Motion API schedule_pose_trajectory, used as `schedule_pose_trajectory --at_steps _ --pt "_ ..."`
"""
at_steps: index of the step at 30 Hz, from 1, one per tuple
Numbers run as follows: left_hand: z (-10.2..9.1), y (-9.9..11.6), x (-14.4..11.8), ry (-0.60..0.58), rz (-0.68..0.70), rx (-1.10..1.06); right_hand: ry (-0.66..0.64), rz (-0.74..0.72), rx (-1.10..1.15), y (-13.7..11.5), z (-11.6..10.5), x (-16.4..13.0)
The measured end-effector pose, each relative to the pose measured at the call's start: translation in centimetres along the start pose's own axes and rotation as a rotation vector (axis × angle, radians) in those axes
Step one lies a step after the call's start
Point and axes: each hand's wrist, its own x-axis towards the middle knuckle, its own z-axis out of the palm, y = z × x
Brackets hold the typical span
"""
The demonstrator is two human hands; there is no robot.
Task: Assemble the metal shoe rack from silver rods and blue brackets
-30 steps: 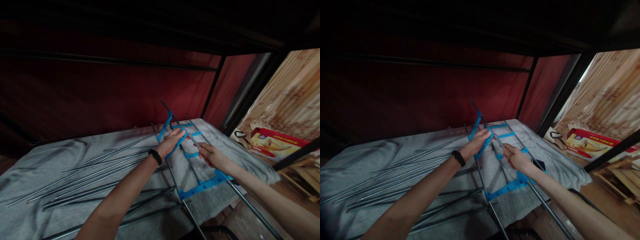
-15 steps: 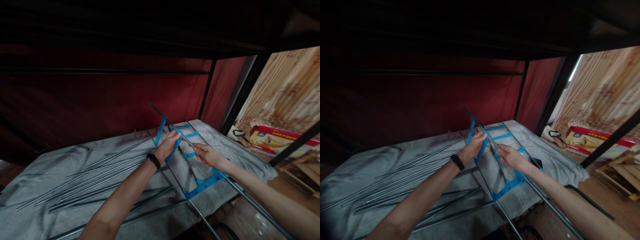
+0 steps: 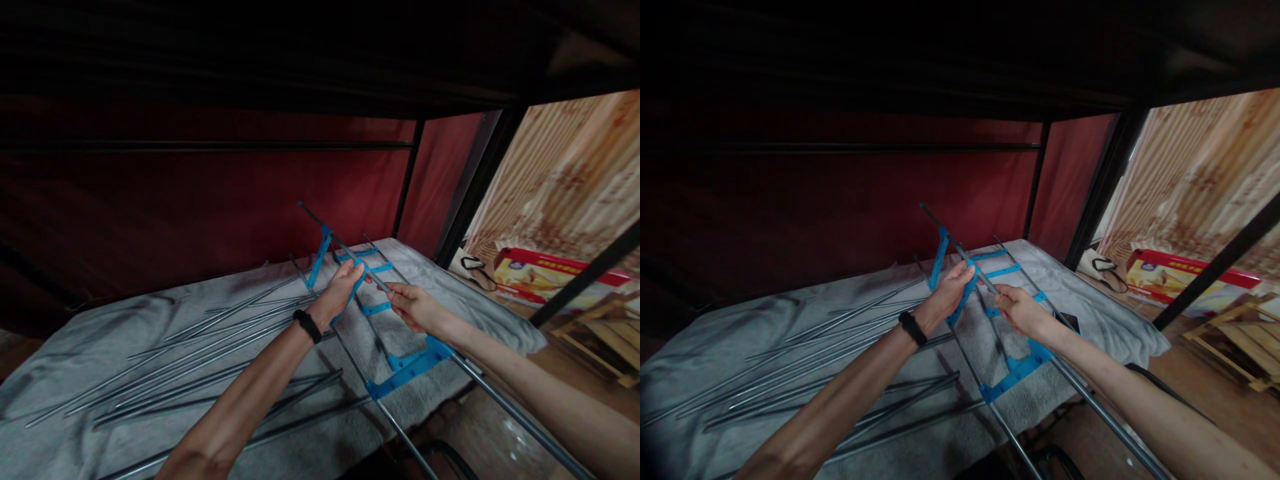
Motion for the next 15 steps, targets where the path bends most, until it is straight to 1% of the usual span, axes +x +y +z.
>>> schedule_pose_trajectory --at_steps 3,5,7,11,12,13,15 --pt "0.5 0.1 -0.3 0.084 -0.016 0.039 0.001 0.001 0.046 -0.3 -0.1 -0.7" --pt "0.9 0.3 -0.5 0.116 -0.014 0.086 0.004 -0.007 0.080 -0.3 -0.1 -1.0" --pt "1.2 0.5 -0.5 0.092 0.017 0.151 0.005 -0.013 0.114 -0.1 -0.3 -0.9" --pt "1.8 1.1 0.6 -0.053 0.093 0.291 -0.020 -0.003 0.229 0.0 -1.2 0.0" --pt "1.8 1.3 1.1 -0.070 0.107 0.332 -0.027 -0.001 0.257 -0.1 -1.7 0.3" --pt "1.7 1.7 1.6 -0.062 0.122 0.376 -0.034 -0.006 0.280 -0.3 -2.2 0.7" --pt "1.1 2.5 2.4 0.016 0.161 0.465 -0.044 -0.037 0.310 -0.8 -3.7 1.4"
